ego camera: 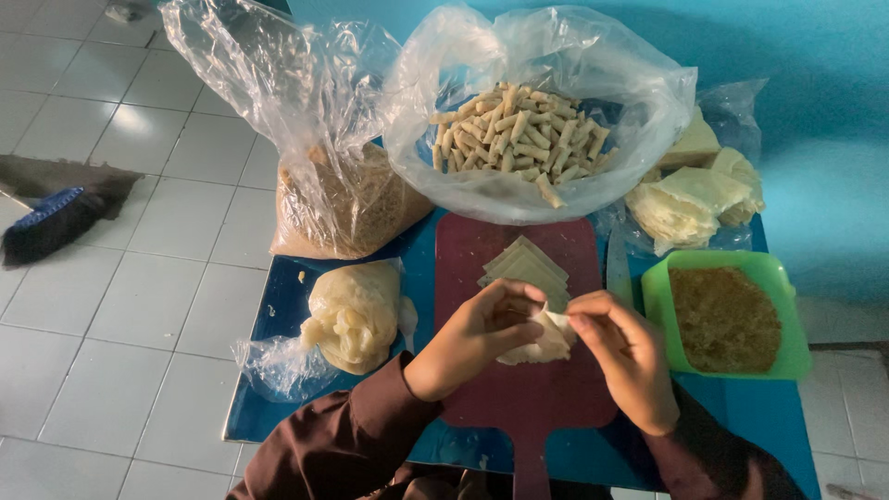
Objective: The person stacks thin square pastry sheets in an overlapping diamond pattern on a paddle-shaped board, pressing each layer flat with their hands. They use a spoon to press and smooth the layers, then reach into a green container of brown filling and continue folding and pressing the pastry pieces by hand.
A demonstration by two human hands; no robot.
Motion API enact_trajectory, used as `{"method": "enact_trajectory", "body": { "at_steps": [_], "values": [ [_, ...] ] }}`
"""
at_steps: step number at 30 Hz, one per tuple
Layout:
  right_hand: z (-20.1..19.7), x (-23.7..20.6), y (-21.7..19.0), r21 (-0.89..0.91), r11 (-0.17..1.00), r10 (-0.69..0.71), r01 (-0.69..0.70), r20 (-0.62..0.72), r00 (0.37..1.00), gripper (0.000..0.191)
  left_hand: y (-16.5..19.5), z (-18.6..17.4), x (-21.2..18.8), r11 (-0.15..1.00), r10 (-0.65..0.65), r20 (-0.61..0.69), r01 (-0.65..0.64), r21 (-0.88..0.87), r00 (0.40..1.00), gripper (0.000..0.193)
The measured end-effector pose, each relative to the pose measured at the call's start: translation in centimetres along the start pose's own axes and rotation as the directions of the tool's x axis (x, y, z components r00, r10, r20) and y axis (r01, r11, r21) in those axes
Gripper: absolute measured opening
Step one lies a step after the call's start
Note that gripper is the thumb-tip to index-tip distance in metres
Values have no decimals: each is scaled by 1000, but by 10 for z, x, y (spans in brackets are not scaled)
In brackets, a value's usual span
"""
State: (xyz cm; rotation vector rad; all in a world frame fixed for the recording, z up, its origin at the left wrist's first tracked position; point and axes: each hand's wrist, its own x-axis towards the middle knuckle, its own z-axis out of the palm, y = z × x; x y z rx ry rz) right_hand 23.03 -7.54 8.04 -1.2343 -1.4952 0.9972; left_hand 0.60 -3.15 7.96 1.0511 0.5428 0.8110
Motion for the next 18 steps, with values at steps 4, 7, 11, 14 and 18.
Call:
{"method": "enact_trajectory", "body": {
  "at_steps": [4,7,11,14,18],
  "values": [
    [-4,4,17,344,928,176,-140,-76,982,17,-13,-8,-1,995,-70,-159,59,-75,985,23],
    [-7,9,25,689,712,237,-139,-50,970,17,-19,-16,1,965,3,-234,-64,-253,972,17],
    [-19,17,23,793,591,298,-146,-47,953,20,-17,-25,4,908,11,-301,-136,-396,953,19],
    [-24,20,14,796,596,238,-103,-54,970,22,-10,-28,7,895,-114,-400,-80,-438,909,21],
    [-15,16,-1,599,793,73,113,-277,958,18,-3,-24,8,975,-159,-113,138,-174,981,33]
  ]
}}
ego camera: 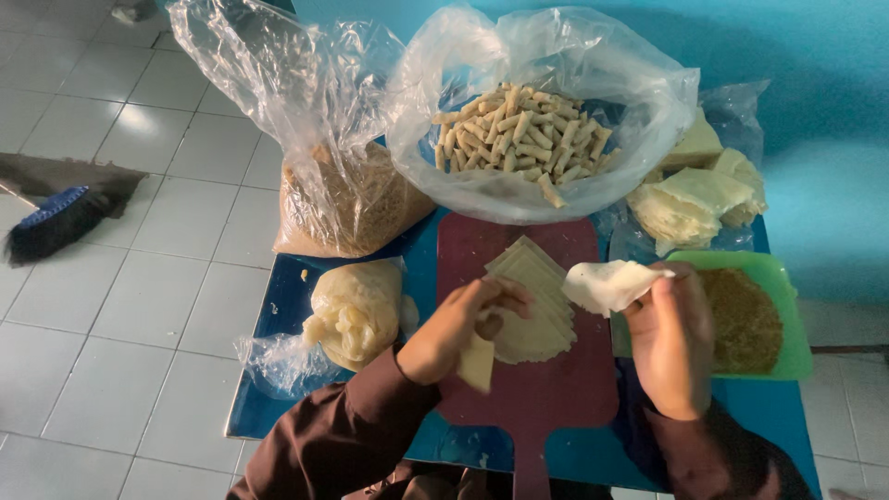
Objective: The person stacks thin square pastry sheets in an overlapping diamond pattern on a paddle-shaped board, pressing each layer flat with their hands. They use a spoon to press and smooth the layers, then reach into a green container of brown filling and continue folding and pressing the pastry pieces by hand.
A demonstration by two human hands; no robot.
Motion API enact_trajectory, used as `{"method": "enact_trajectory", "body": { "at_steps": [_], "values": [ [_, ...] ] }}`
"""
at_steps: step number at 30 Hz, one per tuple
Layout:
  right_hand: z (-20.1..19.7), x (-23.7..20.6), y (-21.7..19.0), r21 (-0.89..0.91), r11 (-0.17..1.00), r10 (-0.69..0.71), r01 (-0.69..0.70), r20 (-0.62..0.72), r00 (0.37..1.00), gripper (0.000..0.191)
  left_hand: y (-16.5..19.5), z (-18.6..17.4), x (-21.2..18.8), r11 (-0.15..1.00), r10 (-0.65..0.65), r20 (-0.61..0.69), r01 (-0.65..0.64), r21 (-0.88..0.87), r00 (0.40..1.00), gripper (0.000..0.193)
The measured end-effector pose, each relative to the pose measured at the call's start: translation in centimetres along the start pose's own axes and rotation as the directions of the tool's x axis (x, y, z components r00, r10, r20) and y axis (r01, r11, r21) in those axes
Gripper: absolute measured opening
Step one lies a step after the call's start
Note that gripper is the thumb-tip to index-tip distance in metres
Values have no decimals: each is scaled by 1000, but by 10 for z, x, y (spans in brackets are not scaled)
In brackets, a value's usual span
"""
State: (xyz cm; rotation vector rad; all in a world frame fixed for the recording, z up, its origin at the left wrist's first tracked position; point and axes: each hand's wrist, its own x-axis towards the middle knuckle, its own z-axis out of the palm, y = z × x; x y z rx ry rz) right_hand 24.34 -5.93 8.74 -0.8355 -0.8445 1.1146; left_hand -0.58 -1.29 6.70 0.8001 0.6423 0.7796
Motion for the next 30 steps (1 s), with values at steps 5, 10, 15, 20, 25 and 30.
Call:
{"method": "enact_trajectory", "body": {
  "at_steps": [5,10,15,20,25,30],
  "values": [
    [20,-18,-5,-631,537,-124,559,596,793,14,-7,12,-7,961,-121,92,93,260,988,55],
    [20,-11,-10,-563,817,96,124,344,934,24,-5,2,-13,880,-28,139,-42,474,990,44],
    [1,3,-1,-473,731,649,-491,262,714,31,2,4,-16,813,-35,216,-98,574,976,59],
    [-3,0,18,-659,652,673,-375,275,687,25,17,10,-25,612,-338,-28,243,753,941,65],
    [11,-11,16,-832,551,506,-68,269,819,19,17,21,-29,659,-168,-17,126,742,986,59],
    [27,-16,9,-887,441,345,139,311,886,28,20,27,-36,558,-40,-21,40,829,999,73]
  ]
}}
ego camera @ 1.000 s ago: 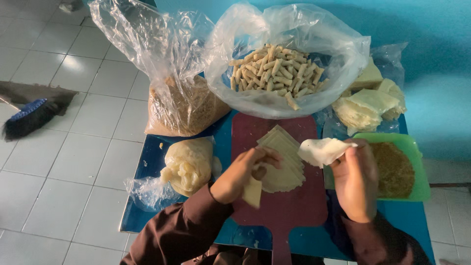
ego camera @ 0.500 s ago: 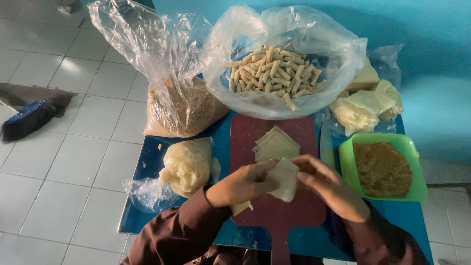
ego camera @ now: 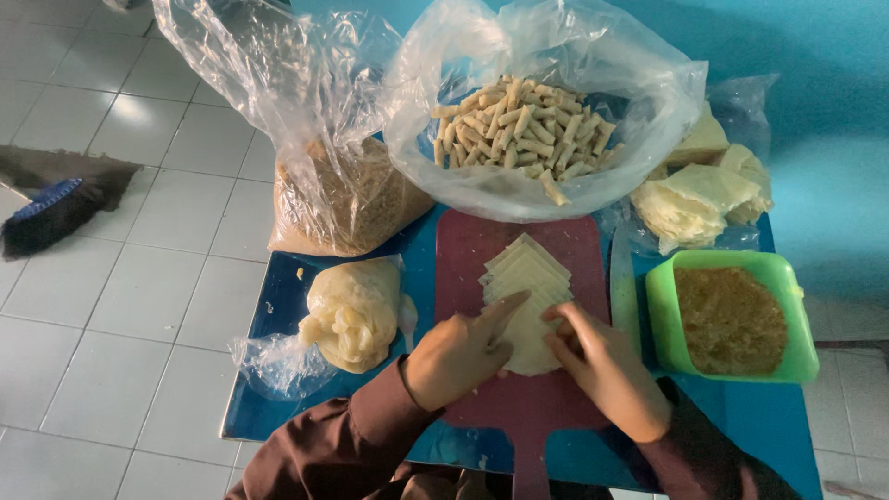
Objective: The person stacks thin square pastry sheets in an overlapping diamond pattern on a paddle-shaped board, pressing each layer flat with their hands. They use a spoon to press and smooth the layers, then reach into a green container of brown filling and continue folding and pressing the pastry pieces by hand.
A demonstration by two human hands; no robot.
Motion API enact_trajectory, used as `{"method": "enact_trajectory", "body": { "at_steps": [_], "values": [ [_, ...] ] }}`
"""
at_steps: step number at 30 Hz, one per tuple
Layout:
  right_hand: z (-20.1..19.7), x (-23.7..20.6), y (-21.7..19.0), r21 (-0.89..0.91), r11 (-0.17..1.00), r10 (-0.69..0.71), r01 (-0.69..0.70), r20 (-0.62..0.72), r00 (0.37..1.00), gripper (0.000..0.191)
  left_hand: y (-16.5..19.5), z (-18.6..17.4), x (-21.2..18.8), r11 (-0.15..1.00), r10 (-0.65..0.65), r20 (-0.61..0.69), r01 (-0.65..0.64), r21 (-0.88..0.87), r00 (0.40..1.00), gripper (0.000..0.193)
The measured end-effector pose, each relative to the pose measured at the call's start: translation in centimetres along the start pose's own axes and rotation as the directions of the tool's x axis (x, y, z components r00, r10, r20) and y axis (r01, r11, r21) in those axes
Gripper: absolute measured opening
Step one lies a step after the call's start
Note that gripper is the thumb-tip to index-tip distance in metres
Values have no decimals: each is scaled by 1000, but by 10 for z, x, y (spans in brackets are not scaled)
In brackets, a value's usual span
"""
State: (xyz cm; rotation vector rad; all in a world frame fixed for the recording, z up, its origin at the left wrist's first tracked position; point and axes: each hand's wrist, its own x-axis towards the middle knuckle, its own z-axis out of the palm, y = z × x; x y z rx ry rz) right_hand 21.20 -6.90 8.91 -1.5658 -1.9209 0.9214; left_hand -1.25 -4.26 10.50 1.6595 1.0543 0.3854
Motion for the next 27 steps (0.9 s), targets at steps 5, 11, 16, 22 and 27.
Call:
{"method": "enact_trajectory", "body": {
  "at_steps": [5,11,16,22,27],
  "values": [
    [-5,0,-4,-6,1000,23,-23,37,999,27,6,-1,-4,996,12,-11,-11,93,1000,82],
    [-7,0,-3,-17,998,57,-56,81,995,25,6,0,-1,987,-122,-21,124,104,992,80],
    [-8,-1,-1,-2,1000,-9,9,61,998,24,3,1,-1,984,-92,-58,100,146,994,83],
    [-7,-2,-2,-20,1000,-1,2,53,999,23,-4,2,-1,982,-69,-85,83,170,994,83],
    [-8,-1,-7,-81,991,-109,109,5,994,25,-11,6,0,957,-13,-153,56,286,988,85]
  ]
}}
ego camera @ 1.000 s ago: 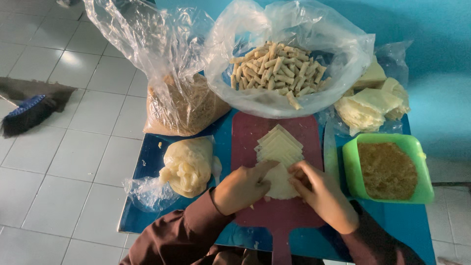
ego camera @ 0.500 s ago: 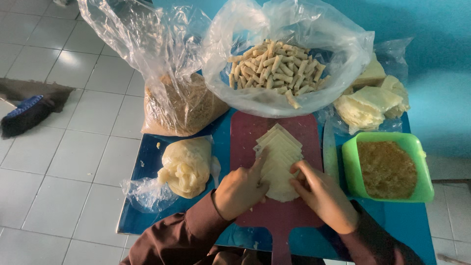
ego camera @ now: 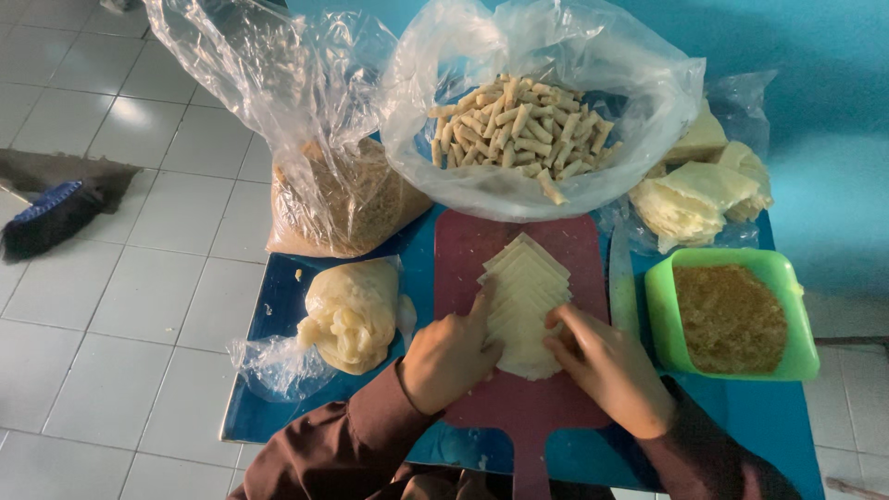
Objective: The person stacks thin square pastry sheets in an overlapping diamond pattern on a paddle-shaped board, pressing each layer flat with their hands. They use a spoon to press and smooth the layers, then reach into a green container of brown filling and continue folding and pressing the pastry pieces by hand.
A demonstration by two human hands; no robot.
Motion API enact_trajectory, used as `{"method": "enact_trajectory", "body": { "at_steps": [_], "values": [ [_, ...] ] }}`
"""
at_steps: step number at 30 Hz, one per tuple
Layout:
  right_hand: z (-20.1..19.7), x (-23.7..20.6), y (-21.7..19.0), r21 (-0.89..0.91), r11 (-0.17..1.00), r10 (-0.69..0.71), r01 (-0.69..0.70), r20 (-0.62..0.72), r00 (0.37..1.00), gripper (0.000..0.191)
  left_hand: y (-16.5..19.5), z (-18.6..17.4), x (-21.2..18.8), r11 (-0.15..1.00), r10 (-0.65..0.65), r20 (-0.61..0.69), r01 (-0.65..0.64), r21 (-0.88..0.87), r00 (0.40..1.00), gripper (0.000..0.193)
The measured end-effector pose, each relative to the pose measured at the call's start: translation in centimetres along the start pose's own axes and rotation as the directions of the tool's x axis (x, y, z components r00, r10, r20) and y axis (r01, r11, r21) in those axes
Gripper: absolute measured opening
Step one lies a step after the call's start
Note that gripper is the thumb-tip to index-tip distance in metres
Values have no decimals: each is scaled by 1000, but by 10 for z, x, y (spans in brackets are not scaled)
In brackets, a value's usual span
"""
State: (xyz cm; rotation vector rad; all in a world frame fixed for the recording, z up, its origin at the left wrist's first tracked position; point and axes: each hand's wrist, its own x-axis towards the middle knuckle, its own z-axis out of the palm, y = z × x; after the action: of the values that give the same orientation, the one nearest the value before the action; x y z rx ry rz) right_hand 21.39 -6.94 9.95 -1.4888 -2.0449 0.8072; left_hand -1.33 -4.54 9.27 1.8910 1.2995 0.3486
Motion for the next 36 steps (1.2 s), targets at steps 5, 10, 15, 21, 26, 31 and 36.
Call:
{"method": "enact_trajectory", "body": {
  "at_steps": [5,10,15,21,26,31,36],
  "values": [
    [-4,0,-5,-146,989,0,-7,-46,999,30,2,-4,-1,991,-33,-87,44,130,996,90],
    [-6,-3,-1,91,996,-14,17,-40,999,39,2,-23,1,788,124,-54,-131,-602,991,73],
    [14,-4,12,515,857,-56,-6,105,993,62,6,-16,1,384,312,-2,-128,-914,950,70],
    [-1,-9,34,679,712,237,-179,8,971,23,-1,1,19,451,233,35,-76,-889,972,38],
    [-4,-4,15,364,931,140,-18,-312,940,23,-7,13,21,488,175,170,65,-870,970,31],
    [-5,-9,-16,-198,929,-370,312,-480,796,28,-5,18,22,344,206,110,33,-938,972,31],
    [-4,-9,-26,-189,921,-389,340,-423,819,30,1,14,19,263,221,127,67,-962,967,34]
  ]
}}
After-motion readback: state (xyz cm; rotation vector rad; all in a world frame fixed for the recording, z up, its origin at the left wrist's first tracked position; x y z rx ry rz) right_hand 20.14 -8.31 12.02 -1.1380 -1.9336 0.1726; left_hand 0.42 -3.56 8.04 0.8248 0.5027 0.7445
